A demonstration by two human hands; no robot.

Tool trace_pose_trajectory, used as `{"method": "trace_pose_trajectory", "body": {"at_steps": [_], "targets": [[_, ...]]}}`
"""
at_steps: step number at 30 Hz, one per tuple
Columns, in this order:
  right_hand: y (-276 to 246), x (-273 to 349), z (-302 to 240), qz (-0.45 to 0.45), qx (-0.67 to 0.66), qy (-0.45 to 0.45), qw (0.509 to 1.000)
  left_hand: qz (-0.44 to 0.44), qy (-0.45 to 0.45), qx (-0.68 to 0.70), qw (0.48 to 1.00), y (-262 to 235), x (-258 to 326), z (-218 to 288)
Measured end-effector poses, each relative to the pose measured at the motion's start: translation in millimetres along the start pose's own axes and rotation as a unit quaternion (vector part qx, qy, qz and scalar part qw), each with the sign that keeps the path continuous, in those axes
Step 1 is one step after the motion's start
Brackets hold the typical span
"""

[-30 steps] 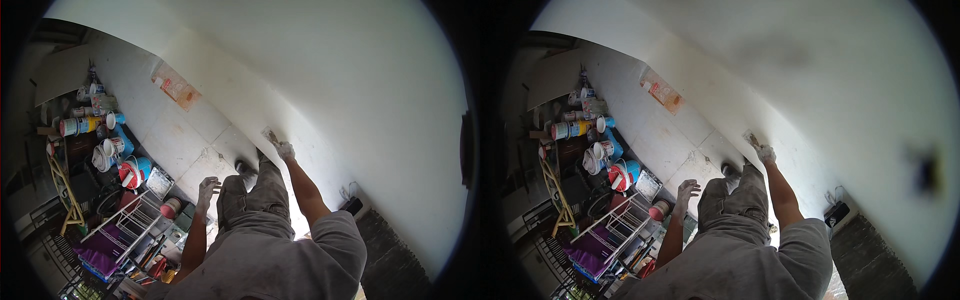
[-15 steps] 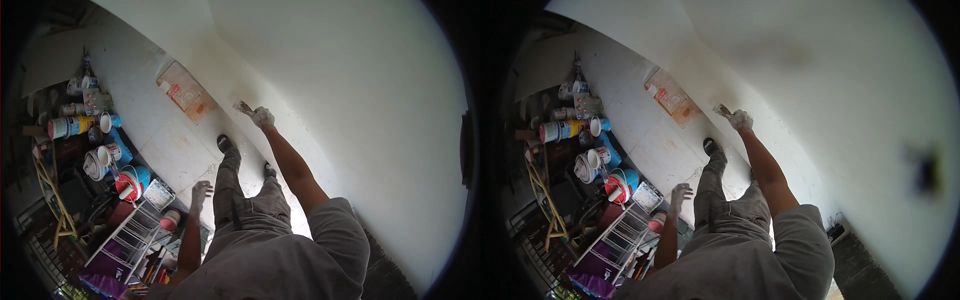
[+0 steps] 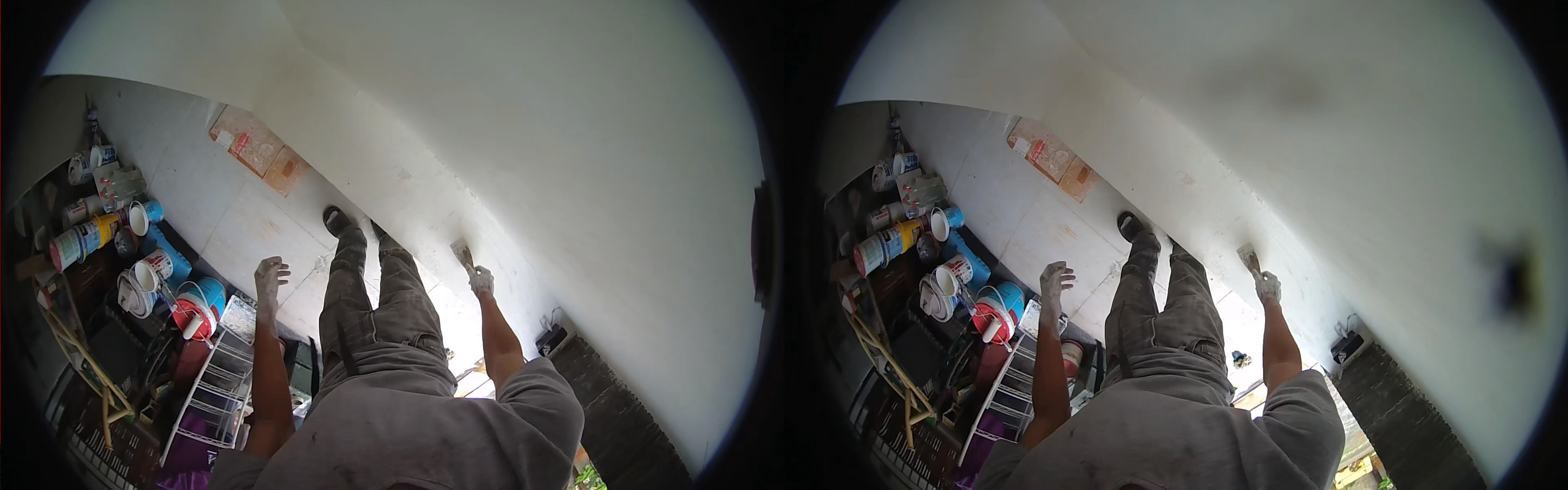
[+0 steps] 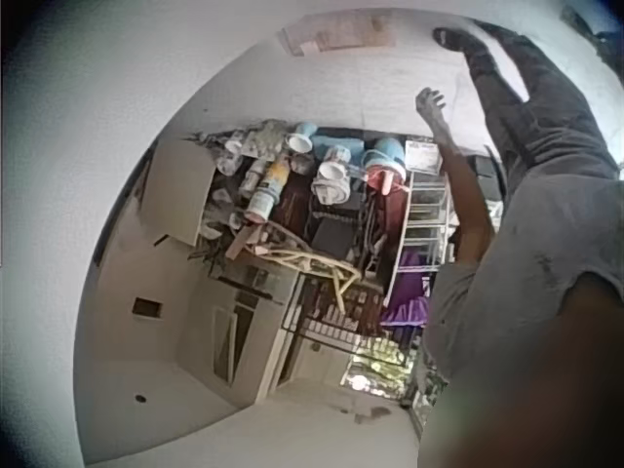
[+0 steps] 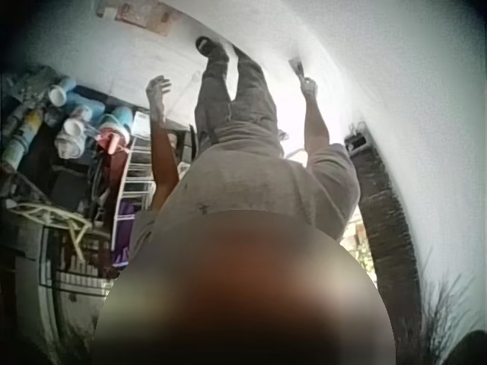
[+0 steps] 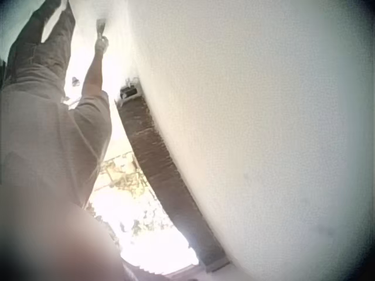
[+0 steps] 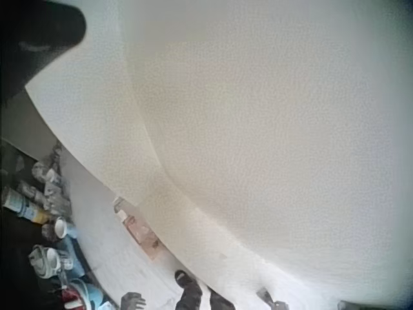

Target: The person applies putty to a wall surface with a putty knife to smooth it.

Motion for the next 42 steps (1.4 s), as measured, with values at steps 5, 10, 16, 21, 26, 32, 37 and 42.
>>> {"method": "trace_pose_trajectory", "body": {"at_steps": [5,10,16,21,26,32,37,42], "targets": [[7.1,-38.4,-128.3,-0.005,0.021,-0.117,0.993,-0.019,-0.041,-0.059,0.997,56.7,41.7,-41.4],[-8.1,-56.0,-272.3,-0.024,0.044,-0.159,0.986,-0.071,-0.010,-0.131,0.989,117.6,63.8,-45.5],[-21.2,-26.2,-137.4,0.016,-0.028,-0.091,0.995,-0.057,-0.005,-0.116,0.992,128.7,72.0,-32.2],[-75.0,-27.7,84.1,0.138,0.047,0.029,0.989,-0.054,0.030,-0.098,0.993,119.0,59.1,-30.2],[-99.9,-59.8,91.1,0.041,-0.079,0.051,0.995,-0.009,0.010,-0.106,0.994,104.3,57.0,-43.8],[-93.2,-87.5,83.1,-0.015,-0.086,0.005,0.996,-0.025,-0.026,-0.153,0.988,120.4,62.6,-68.0],[-71.9,-104.0,44.1,-0.020,-0.117,-0.025,0.993,-0.045,-0.031,-0.157,0.986,133.5,60.6,-77.6],[-46.4,-127.0,-5.7,0.014,-0.058,-0.093,0.994,-0.048,-0.003,-0.128,0.991,136.9,65.4,-69.0]]}}
Point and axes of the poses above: each hand's wrist, its own x-axis away from the middle knuckle, its own y-axis out of the palm, z = x × y, the point moved 1 cm from there along -x, towards the middle knuckle, and after that the axes turned 7 degrees about -y, right-handed, at the moved point
